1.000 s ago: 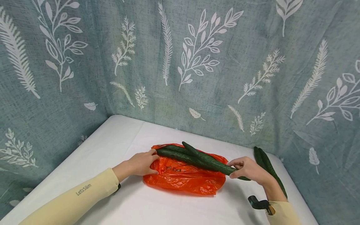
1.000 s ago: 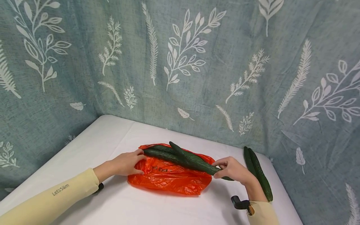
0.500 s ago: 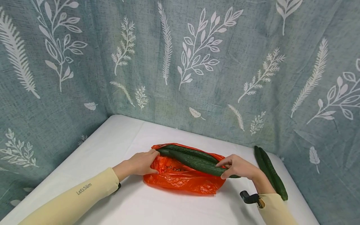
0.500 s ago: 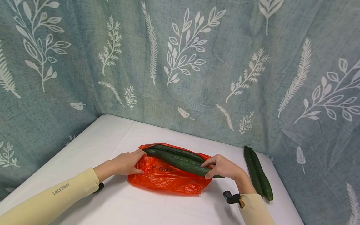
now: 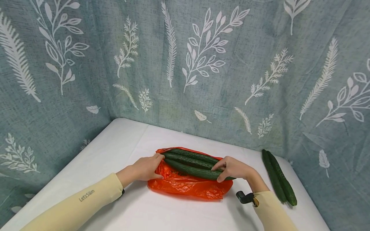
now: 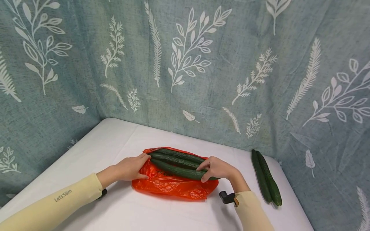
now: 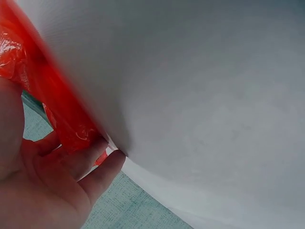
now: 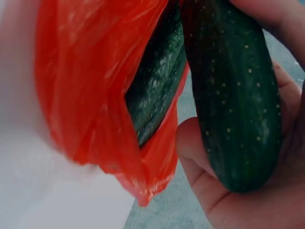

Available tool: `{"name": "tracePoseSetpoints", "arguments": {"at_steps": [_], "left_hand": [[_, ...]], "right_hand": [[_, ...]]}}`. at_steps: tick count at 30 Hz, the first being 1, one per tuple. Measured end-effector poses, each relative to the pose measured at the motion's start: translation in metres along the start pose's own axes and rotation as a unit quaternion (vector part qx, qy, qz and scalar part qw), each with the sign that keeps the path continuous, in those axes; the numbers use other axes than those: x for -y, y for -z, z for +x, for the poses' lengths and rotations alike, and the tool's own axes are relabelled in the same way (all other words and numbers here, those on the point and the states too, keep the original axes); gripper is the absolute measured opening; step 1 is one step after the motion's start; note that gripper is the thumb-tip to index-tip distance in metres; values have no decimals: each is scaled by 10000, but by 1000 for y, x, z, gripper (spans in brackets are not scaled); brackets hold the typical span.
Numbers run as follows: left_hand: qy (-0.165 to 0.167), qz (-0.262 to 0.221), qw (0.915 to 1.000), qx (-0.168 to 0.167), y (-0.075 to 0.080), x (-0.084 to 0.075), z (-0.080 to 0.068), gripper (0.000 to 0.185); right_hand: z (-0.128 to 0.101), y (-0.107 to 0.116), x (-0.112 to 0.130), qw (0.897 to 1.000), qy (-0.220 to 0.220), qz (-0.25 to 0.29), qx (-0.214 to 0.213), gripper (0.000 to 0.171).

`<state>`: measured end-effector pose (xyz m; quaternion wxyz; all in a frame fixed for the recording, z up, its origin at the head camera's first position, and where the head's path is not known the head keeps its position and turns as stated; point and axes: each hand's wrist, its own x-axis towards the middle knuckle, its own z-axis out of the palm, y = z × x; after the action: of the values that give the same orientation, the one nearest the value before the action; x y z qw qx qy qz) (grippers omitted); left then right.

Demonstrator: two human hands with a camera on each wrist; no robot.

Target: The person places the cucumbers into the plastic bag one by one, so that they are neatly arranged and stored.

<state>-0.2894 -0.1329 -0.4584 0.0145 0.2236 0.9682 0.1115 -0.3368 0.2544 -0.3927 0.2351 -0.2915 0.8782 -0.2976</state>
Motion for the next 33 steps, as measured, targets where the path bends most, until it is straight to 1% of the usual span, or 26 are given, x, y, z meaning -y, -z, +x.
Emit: {"name": "tracePoseSetpoints", "arguments": {"at_steps": [6, 17, 23, 27, 33], "left_hand": [[-74, 15, 10000, -58, 0, -1, 0, 90], [-165, 162, 9995, -212, 2, -3, 0, 88], [-272, 95, 9992, -266, 3, -3, 0, 87], [-264, 94, 9993, -263, 4, -3, 1, 86], [-231, 106, 9994, -252, 3, -2, 1, 87]], "right_hand": [[12, -1, 5, 10000, -2, 7, 76, 40], [30, -5, 8, 9999, 97, -20, 78, 40], [39, -11, 7, 9995, 164, -250, 59, 39], [42, -14, 6, 9986, 74, -518, -79, 37], [42, -20, 3, 9960, -250, -788, -331, 35]]}}
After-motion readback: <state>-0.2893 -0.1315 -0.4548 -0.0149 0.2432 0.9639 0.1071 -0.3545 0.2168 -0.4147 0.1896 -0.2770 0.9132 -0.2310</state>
